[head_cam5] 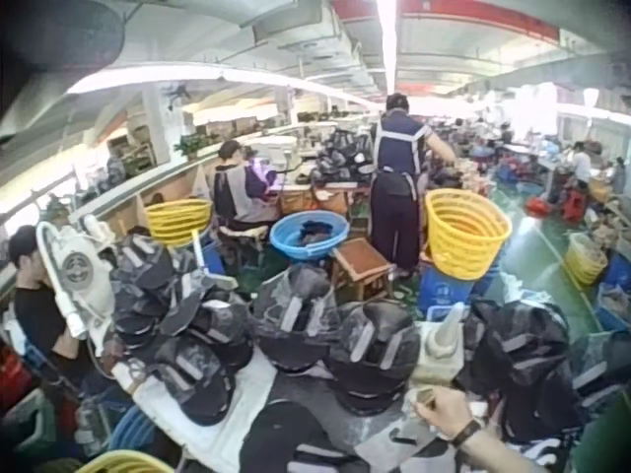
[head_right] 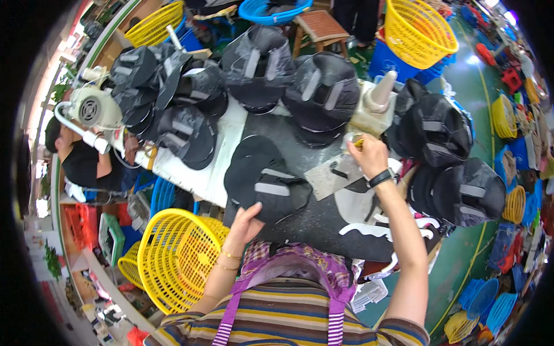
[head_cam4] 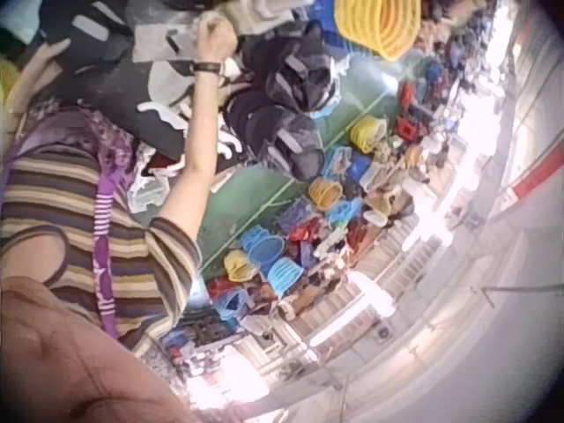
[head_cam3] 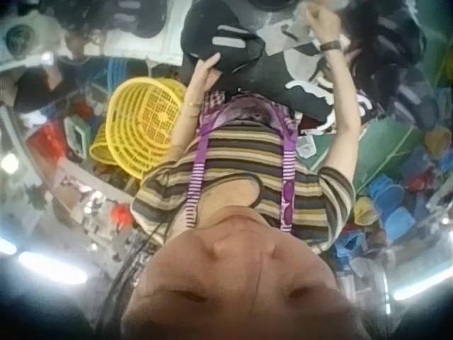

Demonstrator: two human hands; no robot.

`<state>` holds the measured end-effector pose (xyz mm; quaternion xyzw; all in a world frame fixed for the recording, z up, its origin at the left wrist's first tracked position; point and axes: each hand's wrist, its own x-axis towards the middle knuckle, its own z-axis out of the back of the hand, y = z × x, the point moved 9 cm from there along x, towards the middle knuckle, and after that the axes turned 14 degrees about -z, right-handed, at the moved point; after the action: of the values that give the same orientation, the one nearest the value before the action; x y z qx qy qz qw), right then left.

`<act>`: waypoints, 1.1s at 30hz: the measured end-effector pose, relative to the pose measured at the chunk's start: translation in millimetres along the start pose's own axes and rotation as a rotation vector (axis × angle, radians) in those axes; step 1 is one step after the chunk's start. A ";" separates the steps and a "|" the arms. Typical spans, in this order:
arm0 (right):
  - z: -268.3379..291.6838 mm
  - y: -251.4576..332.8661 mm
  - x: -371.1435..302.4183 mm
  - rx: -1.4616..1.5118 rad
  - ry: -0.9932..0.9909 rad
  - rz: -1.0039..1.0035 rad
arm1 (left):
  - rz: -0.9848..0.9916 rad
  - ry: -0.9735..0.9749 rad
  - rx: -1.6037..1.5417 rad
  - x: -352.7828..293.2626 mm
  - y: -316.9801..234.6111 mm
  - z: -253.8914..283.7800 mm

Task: The person retrieves shoe components from a basket, applies glue to the pieces using a yellow applicator, and presses and folds them together by hand.

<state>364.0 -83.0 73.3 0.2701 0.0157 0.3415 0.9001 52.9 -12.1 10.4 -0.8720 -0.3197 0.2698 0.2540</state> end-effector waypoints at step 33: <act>128.1 213.3 -84.3 0.704 0.279 0.364 | -0.225 0.430 0.629 -33.6 -83.4 -87.1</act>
<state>197.3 -64.0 275.4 0.5107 0.2054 0.5021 0.6670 51.2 -3.4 135.2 -0.7477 -0.2547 0.1361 0.5980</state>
